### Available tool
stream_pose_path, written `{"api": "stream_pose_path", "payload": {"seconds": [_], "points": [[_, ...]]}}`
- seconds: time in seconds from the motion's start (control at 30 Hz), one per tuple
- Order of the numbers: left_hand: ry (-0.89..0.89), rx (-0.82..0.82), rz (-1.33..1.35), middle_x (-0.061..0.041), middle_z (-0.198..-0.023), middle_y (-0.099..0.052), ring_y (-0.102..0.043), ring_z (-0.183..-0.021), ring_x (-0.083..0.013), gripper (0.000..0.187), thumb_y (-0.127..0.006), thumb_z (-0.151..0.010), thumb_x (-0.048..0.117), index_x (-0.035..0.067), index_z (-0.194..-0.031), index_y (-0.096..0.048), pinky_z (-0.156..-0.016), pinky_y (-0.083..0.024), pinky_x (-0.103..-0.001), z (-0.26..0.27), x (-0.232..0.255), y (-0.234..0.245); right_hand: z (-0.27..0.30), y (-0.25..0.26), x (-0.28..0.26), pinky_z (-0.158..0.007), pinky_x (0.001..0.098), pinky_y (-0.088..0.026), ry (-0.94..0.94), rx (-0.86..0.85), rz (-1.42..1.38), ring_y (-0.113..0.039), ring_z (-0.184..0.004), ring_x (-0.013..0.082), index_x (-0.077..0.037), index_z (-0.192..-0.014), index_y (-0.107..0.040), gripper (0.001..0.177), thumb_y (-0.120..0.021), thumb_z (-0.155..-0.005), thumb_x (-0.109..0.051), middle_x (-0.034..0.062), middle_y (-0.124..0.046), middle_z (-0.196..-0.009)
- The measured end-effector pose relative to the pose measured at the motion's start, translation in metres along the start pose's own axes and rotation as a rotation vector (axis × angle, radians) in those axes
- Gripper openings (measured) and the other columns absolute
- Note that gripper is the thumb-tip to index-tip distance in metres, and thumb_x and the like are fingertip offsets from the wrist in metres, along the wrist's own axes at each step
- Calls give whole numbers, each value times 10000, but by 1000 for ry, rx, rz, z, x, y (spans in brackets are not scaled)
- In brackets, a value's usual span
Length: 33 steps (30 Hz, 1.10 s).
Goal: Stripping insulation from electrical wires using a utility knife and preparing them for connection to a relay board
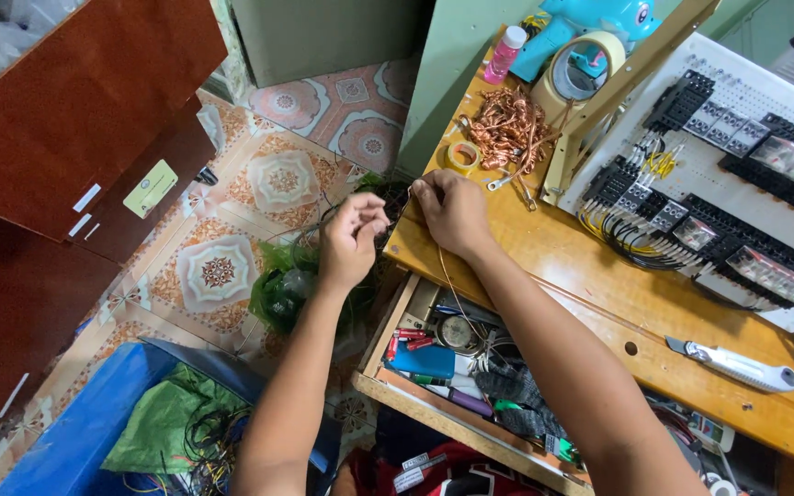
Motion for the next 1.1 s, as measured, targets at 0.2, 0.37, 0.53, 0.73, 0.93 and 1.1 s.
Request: {"api": "stream_pose_path", "payload": {"seconds": [0.2,0.37,0.53,0.73,0.93,1.1], "points": [[176,-58,144,-104,-886,-733,-662,-804,-146,205,-647,-949,-60,22,-1124,-714,-726,-594,-308,16,-20,3,4,7,-12,-712,485,-551,26,27,-33,-701,-838,410,-130,-904,-751,166,-654,-978,-242,156,-691,-805],[268,-110,320,-109,-899,-702,-624,-836,-144,212,-703,-962,126,14,-1141,-724,-741,-555,-289,0,-21,2,5,4,-11,-707,472,-554,20,43,-54,-705,-842,389,-143,-910,-752,155,-660,-977,-248,138,-694,-812],[400,-181,234,-113,-883,-720,-640,-813,-152,295,-771,-964,274,16,-1104,-754,-725,-536,-294,-8,-22,-8,5,3,-10,-709,450,-562,-2,51,-58,-713,-831,362,-153,-907,-758,153,-661,-971,-252,114,-700,-808],[271,-160,32,-146,-864,-740,-730,-779,-187,139,-700,-970,80,-5,-1059,-765,-640,-597,-314,-12,-20,-5,4,3,-6,-725,474,-553,13,75,-92,-698,-852,399,-137,-914,-757,154,-662,-974,-243,150,-690,-812],[-112,-92,-238,-44,-926,-741,-734,-836,-240,103,-715,-980,116,133,-1024,-807,-660,-600,-333,-10,3,-1,6,3,-5,-723,476,-550,27,100,-111,-696,-848,404,-128,-912,-752,142,-669,-975,-224,152,-682,-806],[-261,-83,-198,-65,-894,-743,-723,-808,-297,124,-687,-981,72,113,-982,-804,-739,-585,-389,-3,-6,2,7,6,-7,-722,502,-541,66,95,-106,-688,-844,433,-119,-918,-745,135,-680,-979,-221,176,-674,-804]]}}
Point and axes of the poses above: each hand's wrist, its own z-axis away from the middle knuckle, its own y-axis out of the back of the hand, x = y × z, the point moved 1 cm from there along -z, towards the middle knuckle
